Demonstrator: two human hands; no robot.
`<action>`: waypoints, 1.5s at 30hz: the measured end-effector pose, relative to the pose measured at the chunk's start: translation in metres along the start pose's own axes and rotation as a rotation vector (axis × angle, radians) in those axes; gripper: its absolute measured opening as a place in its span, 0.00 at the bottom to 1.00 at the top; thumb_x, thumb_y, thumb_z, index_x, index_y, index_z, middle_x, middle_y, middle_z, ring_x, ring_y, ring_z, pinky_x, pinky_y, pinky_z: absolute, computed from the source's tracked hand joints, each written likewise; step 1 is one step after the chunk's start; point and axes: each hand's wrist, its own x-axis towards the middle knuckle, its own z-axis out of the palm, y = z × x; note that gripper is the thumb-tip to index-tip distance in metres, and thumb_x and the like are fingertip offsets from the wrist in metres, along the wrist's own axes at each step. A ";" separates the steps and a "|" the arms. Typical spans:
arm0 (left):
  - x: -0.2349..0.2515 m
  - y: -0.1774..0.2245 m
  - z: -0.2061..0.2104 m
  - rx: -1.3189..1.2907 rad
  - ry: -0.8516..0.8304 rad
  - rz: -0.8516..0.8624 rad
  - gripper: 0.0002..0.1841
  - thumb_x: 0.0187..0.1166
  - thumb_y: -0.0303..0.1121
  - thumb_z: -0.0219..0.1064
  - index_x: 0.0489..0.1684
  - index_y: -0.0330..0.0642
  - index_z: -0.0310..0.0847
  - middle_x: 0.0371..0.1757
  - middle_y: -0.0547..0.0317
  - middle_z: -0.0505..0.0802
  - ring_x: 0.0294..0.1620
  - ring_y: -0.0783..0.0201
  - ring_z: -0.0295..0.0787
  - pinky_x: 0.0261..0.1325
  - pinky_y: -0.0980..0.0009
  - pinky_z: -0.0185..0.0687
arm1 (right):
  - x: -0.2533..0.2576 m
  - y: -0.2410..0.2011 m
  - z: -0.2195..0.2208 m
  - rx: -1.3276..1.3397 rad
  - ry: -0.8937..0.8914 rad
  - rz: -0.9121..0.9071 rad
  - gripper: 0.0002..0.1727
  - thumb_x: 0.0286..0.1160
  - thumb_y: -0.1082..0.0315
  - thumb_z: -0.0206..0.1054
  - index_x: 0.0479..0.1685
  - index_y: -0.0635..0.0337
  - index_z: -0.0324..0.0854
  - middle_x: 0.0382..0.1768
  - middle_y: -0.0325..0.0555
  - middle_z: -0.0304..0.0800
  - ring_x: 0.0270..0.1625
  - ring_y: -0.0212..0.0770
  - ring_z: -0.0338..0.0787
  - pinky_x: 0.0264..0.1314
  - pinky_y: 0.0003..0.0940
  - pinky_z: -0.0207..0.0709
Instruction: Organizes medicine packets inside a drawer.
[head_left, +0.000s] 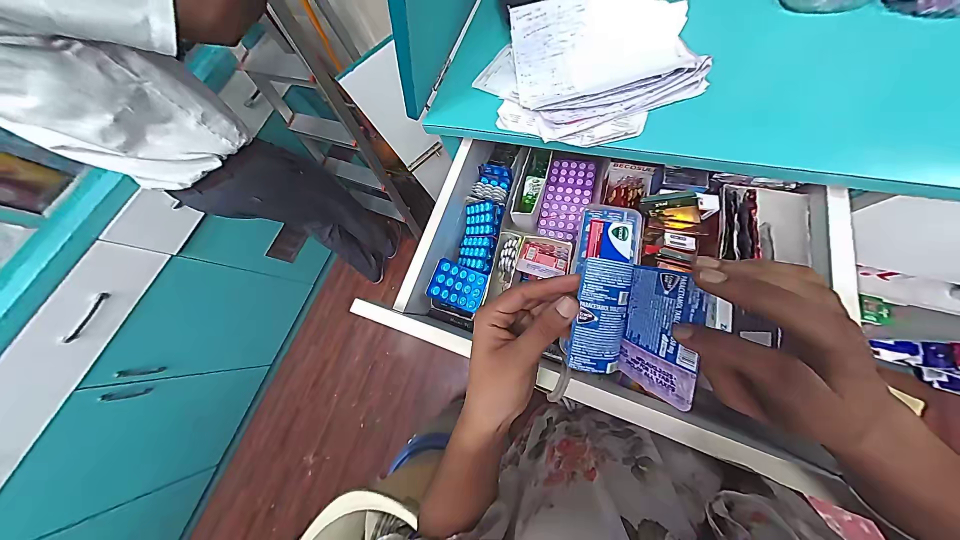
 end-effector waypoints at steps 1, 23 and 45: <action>0.000 0.000 0.000 0.000 -0.003 0.000 0.12 0.83 0.28 0.67 0.59 0.37 0.90 0.52 0.54 0.97 0.48 0.71 0.94 0.53 0.75 0.90 | 0.000 0.000 0.000 0.001 -0.001 -0.001 0.12 0.83 0.72 0.60 0.59 0.48 0.74 0.76 0.41 0.72 0.82 0.43 0.70 0.79 0.38 0.69; -0.001 -0.008 -0.010 0.108 -0.007 -0.013 0.15 0.87 0.31 0.61 0.65 0.34 0.84 0.54 0.56 0.96 0.52 0.67 0.94 0.56 0.70 0.90 | 0.015 0.011 0.013 -0.002 -0.126 -0.118 0.12 0.88 0.68 0.58 0.65 0.48 0.76 0.70 0.49 0.80 0.75 0.49 0.77 0.75 0.45 0.68; -0.016 -0.020 -0.095 0.657 0.406 0.117 0.14 0.77 0.21 0.69 0.59 0.32 0.86 0.54 0.55 0.94 0.48 0.70 0.92 0.53 0.73 0.90 | 0.039 0.047 0.159 0.027 -1.063 0.201 0.08 0.78 0.70 0.69 0.40 0.65 0.92 0.41 0.59 0.93 0.55 0.62 0.89 0.61 0.64 0.72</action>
